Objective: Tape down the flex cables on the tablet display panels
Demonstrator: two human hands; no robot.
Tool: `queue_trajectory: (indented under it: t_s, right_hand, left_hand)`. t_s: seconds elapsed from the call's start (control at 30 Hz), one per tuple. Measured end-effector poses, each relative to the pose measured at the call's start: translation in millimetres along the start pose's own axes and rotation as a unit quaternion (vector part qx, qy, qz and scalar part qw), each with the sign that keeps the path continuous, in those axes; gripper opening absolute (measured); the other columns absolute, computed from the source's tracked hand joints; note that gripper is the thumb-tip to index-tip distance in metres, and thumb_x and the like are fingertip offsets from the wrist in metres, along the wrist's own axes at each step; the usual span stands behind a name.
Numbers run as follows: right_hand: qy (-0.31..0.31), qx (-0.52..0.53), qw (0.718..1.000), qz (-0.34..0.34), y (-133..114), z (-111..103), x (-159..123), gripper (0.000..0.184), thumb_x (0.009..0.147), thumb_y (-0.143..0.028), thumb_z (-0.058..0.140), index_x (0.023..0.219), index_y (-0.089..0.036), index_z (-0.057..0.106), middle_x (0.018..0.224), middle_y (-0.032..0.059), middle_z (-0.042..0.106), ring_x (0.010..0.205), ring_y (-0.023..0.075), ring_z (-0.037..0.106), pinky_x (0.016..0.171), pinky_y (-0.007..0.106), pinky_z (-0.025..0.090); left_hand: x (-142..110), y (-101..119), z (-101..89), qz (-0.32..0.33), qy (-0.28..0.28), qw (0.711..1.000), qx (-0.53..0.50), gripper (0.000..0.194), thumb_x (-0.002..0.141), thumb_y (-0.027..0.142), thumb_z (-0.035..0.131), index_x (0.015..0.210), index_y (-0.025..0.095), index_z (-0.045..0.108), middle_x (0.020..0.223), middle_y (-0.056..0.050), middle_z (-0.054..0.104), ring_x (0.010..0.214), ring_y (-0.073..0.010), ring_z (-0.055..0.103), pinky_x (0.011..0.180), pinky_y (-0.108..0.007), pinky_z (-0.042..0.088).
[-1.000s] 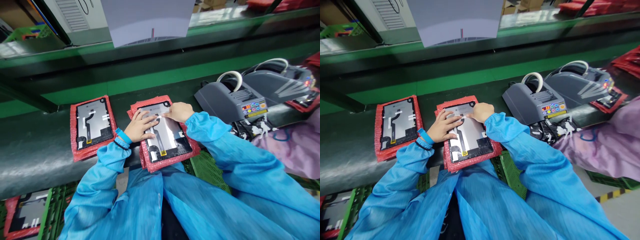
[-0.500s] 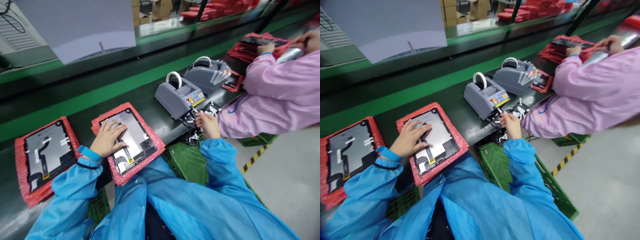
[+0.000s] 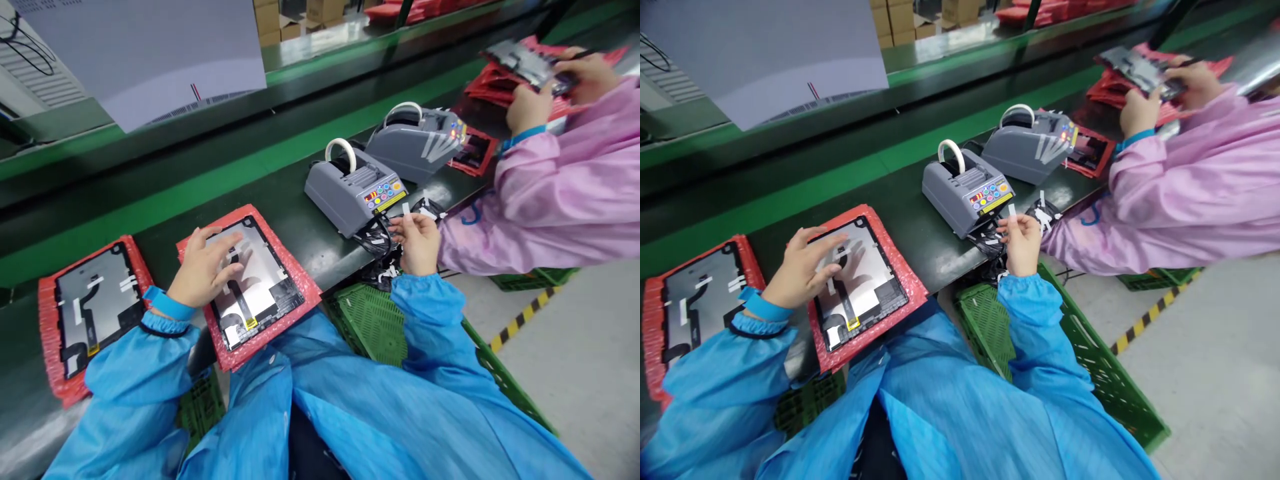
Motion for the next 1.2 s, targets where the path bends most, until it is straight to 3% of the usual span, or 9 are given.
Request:
queue_trajectory:
  t_s: [0.17,0.37,0.53,0.6,0.7,0.8,0.9,1.0,1.2]
  right_hand:
    - [0.015,0.003,1.0,-0.005,1,9,3,0.045,0.061,-0.047,0.077,0.078,-0.022,0.045,0.064,-0.0058,0.059,0.052,0.0082,0.057,0.038,0.015,0.034]
    - [0.034,-0.012,0.999,0.004,8,13,11,0.045,0.057,-0.028,0.077,0.081,-0.024,0.039,0.059,-0.0078,0.057,0.053,0.0105,0.057,0.039,0.017,0.034]
    - [0.03,-0.044,0.998,-0.041,-5,11,-3,0.047,0.06,-0.024,0.075,0.085,-0.025,0.036,0.061,-0.0095,0.058,0.054,0.0096,0.057,0.052,0.022,0.045]
    - [-0.016,-0.053,0.996,-0.075,-22,14,-21,0.048,0.061,-0.026,0.075,0.089,-0.025,0.036,0.065,-0.0082,0.06,0.059,0.0106,0.058,0.059,0.025,0.048]
    - [-0.163,-0.065,0.982,-0.07,-49,34,-54,0.049,0.064,-0.03,0.076,0.094,-0.026,0.038,0.072,-0.0052,0.061,0.064,0.0132,0.061,0.061,0.028,0.049]
    - [-0.314,-0.079,0.946,-0.038,-64,66,-81,0.049,0.065,-0.033,0.077,0.095,-0.027,0.039,0.072,-0.0053,0.06,0.06,0.0131,0.059,0.059,0.029,0.048]
    - [-0.406,-0.088,0.909,-0.039,-66,95,-96,0.046,0.068,-0.033,0.075,0.095,-0.026,0.039,0.071,-0.0058,0.061,0.057,0.0117,0.057,0.058,0.029,0.047]
    - [-0.442,-0.085,0.892,-0.035,-60,112,-99,0.046,0.069,-0.034,0.074,0.096,-0.025,0.038,0.072,-0.0049,0.063,0.06,0.0123,0.06,0.06,0.029,0.048]
    - [-0.415,-0.068,0.907,0.003,-49,124,-91,0.052,0.063,-0.035,0.078,0.093,-0.025,0.038,0.08,-0.0009,0.066,0.074,0.0157,0.066,0.064,0.029,0.05]
  left_hand:
    - [13,16,-7.2,0.031,0.039,0.999,-0.008,0.065,0.091,0.063,0.031,0.126,0.017,0.059,0.121,-0.013,0.065,0.117,-0.0329,0.047,0.103,-0.053,0.035]
    - [21,19,4.7,0.035,0.037,0.999,-0.021,0.059,0.092,0.061,0.035,0.119,0.018,0.064,0.116,-0.011,0.067,0.114,-0.0309,0.05,0.101,-0.051,0.038]
    - [28,27,5.2,0.04,0.033,0.997,-0.058,0.054,0.091,0.059,0.041,0.111,0.017,0.067,0.11,-0.012,0.069,0.108,-0.0286,0.053,0.099,-0.05,0.038]
    - [32,37,0.4,0.03,0.024,0.995,-0.095,0.048,0.091,0.057,0.045,0.108,0.019,0.068,0.107,-0.01,0.07,0.106,-0.0266,0.054,0.099,-0.048,0.039]
    - [39,57,-5.7,0.012,0.011,0.986,-0.166,0.041,0.089,0.055,0.05,0.1,0.02,0.069,0.102,-0.008,0.071,0.103,-0.0233,0.057,0.097,-0.041,0.041]
    - [47,72,-5.2,0.005,0.014,0.977,-0.214,0.034,0.087,0.052,0.057,0.092,0.02,0.068,0.094,-0.006,0.071,0.095,-0.0202,0.06,0.093,-0.037,0.043]
    - [49,75,-0.1,0.003,0.019,0.973,-0.231,0.028,0.087,0.045,0.061,0.082,0.018,0.066,0.087,-0.004,0.071,0.09,-0.0182,0.06,0.091,-0.035,0.043]
    - [44,69,3.7,-0.031,0.026,0.971,-0.236,0.026,0.088,0.038,0.059,0.072,0.018,0.061,0.081,-0.003,0.069,0.086,-0.0174,0.059,0.089,-0.034,0.043]
    - [35,54,7.6,-0.145,0.027,0.957,-0.25,0.02,0.085,0.029,0.063,0.07,0.017,0.062,0.076,-0.002,0.067,0.081,-0.0165,0.059,0.083,-0.033,0.045]
Point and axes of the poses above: each hand's wrist, its own x-axis towards the middle knuckle, its own z-axis out of the palm, y = z × x, the point moved 1 cm from there along x, towards the middle knuckle
